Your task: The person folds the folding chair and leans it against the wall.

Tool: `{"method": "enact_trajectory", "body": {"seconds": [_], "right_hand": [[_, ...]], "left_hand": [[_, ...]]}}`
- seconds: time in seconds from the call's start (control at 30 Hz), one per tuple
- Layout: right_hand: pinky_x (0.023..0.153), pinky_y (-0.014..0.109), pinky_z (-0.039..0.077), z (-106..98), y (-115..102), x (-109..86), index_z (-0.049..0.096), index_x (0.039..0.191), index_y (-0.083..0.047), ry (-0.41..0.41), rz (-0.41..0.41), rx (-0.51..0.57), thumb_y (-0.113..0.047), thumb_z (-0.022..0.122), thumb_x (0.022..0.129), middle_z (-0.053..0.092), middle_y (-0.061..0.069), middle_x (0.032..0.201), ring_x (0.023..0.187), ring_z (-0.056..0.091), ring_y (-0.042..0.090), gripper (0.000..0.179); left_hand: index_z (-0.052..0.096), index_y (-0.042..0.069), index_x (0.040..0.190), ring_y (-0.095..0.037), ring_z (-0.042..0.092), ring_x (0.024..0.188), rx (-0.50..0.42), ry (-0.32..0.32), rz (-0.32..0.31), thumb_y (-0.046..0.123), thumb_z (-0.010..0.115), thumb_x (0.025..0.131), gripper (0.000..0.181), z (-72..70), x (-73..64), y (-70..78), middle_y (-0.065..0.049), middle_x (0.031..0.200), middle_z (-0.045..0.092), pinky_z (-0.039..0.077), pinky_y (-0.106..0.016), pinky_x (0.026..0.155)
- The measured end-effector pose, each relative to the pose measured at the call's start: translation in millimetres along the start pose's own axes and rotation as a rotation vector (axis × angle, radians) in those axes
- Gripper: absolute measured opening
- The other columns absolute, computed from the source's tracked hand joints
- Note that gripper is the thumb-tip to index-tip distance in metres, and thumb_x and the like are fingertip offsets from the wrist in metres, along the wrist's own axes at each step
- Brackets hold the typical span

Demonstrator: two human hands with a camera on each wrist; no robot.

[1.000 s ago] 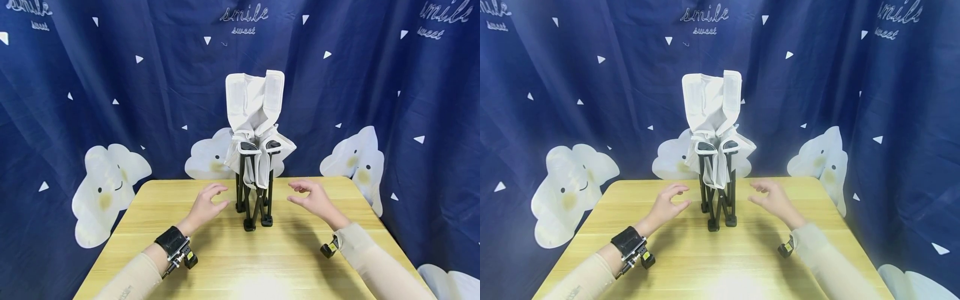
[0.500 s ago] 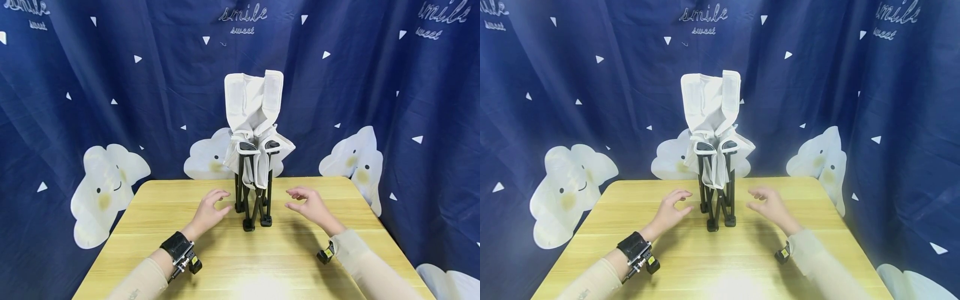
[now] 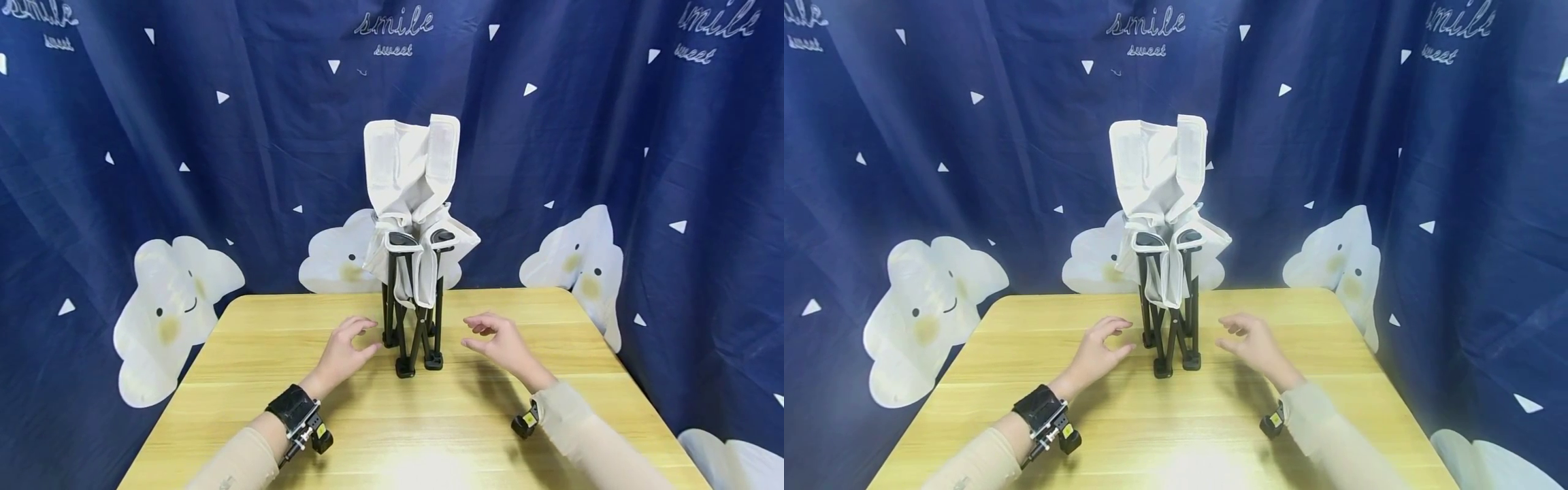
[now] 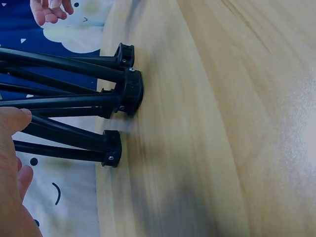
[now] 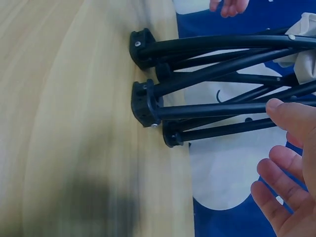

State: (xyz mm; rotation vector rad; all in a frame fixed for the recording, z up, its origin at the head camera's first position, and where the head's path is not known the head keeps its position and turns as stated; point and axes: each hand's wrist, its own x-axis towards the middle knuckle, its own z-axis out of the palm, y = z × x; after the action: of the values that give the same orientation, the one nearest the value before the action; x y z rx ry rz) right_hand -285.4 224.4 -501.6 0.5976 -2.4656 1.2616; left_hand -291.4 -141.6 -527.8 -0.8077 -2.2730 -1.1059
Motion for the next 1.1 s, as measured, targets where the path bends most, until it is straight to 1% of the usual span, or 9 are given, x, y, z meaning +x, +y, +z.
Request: {"method": "enact_trajectory", "body": {"seconds": [0.13, 0.23, 0.33, 0.4, 0.57, 0.73, 0.8, 0.97, 1.1], "right_hand": [[0.086, 0.039, 0.066, 5, 2, -1.8, 0.08, 0.115, 0.001, -0.011, 0.014, 0.011, -0.001, 0.093, 0.081, 0.081, 0.015, 0.111, 0.093, 0.074, 0.034, 0.037], [0.086, 0.035, 0.065, 9, 3, -2.2, 0.08, 0.115, 0.001, -0.012, 0.017, 0.029, -0.002, 0.093, 0.081, 0.081, 0.016, 0.11, 0.093, 0.074, 0.034, 0.037], [0.086, 0.035, 0.065, 14, 3, -2.4, 0.079, 0.117, 0.002, -0.013, 0.026, 0.044, -0.002, 0.092, 0.082, 0.081, 0.015, 0.108, 0.093, 0.074, 0.033, 0.037], [0.087, 0.037, 0.065, 17, 2, -2.7, 0.079, 0.118, 0.002, -0.018, 0.036, 0.058, -0.002, 0.092, 0.082, 0.081, 0.014, 0.107, 0.093, 0.074, 0.036, 0.038], [0.087, 0.042, 0.065, 25, 0, -4.6, 0.077, 0.123, 0.003, -0.02, 0.068, 0.088, -0.003, 0.091, 0.084, 0.079, 0.013, 0.103, 0.094, 0.075, 0.039, 0.043], [0.087, 0.04, 0.065, 35, 1, -5.1, 0.074, 0.129, 0.004, -0.023, 0.109, 0.109, -0.002, 0.091, 0.083, 0.078, 0.014, 0.103, 0.094, 0.075, 0.035, 0.05], [0.086, 0.04, 0.066, 39, 2, -5.1, 0.072, 0.131, 0.005, -0.017, 0.11, 0.119, -0.002, 0.091, 0.083, 0.078, 0.016, 0.103, 0.093, 0.075, 0.035, 0.052], [0.085, 0.047, 0.066, 48, 3, -4.2, 0.067, 0.135, 0.01, -0.004, 0.085, 0.132, -0.004, 0.091, 0.084, 0.075, 0.026, 0.107, 0.095, 0.074, 0.045, 0.058], [0.088, 0.055, 0.065, 54, 2, -2.0, 0.066, 0.138, 0.009, 0.001, 0.108, 0.147, -0.006, 0.091, 0.084, 0.075, 0.026, 0.111, 0.1, 0.073, 0.048, 0.062]], "left_hand": [[0.075, -0.001, 0.12, -0.032, 0.074, 0.108, -0.016, -0.01, -0.023, 0.002, 0.092, 0.081, 0.042, 3.4, -1.4, 1.6, -0.015, 0.121, 0.077, 0.065, -0.042, 0.096], [0.074, 0.0, 0.123, -0.033, 0.074, 0.11, -0.046, -0.044, -0.079, 0.002, 0.091, 0.082, 0.044, 5.4, -2.9, 3.3, -0.018, 0.125, 0.076, 0.064, -0.047, 0.098], [0.074, 0.001, 0.126, -0.037, 0.073, 0.113, -0.077, -0.078, -0.129, 0.004, 0.091, 0.083, 0.046, 7.9, -4.7, 3.6, -0.022, 0.128, 0.074, 0.063, -0.053, 0.1], [0.073, 0.0, 0.127, -0.039, 0.072, 0.114, -0.104, -0.09, -0.15, 0.006, 0.091, 0.084, 0.046, 9.4, -5.9, 3.5, -0.025, 0.129, 0.073, 0.062, -0.057, 0.101], [0.072, -0.002, 0.128, -0.039, 0.073, 0.113, -0.158, -0.082, -0.177, 0.007, 0.091, 0.084, 0.049, 14.3, -8.6, 4.6, -0.024, 0.127, 0.073, 0.063, -0.054, 0.099], [0.069, -0.007, 0.131, -0.044, 0.072, 0.114, -0.182, -0.085, -0.213, 0.01, 0.093, 0.084, 0.055, 20.9, -10.4, 4.6, -0.026, 0.13, 0.071, 0.064, -0.046, 0.099], [0.067, -0.009, 0.132, -0.047, 0.071, 0.117, -0.197, -0.087, -0.228, 0.01, 0.094, 0.083, 0.059, 23.2, -10.4, 5.4, -0.028, 0.131, 0.07, 0.064, -0.047, 0.1], [0.063, -0.011, 0.136, -0.052, 0.067, 0.121, -0.246, -0.068, -0.267, 0.011, 0.095, 0.081, 0.067, 29.6, -9.6, 8.9, -0.03, 0.135, 0.067, 0.06, -0.06, 0.103], [0.06, -0.011, 0.14, -0.051, 0.066, 0.124, -0.274, -0.033, -0.295, 0.01, 0.096, 0.08, 0.072, 35.4, -9.5, 11.2, -0.03, 0.14, 0.065, 0.057, -0.065, 0.105]]}}
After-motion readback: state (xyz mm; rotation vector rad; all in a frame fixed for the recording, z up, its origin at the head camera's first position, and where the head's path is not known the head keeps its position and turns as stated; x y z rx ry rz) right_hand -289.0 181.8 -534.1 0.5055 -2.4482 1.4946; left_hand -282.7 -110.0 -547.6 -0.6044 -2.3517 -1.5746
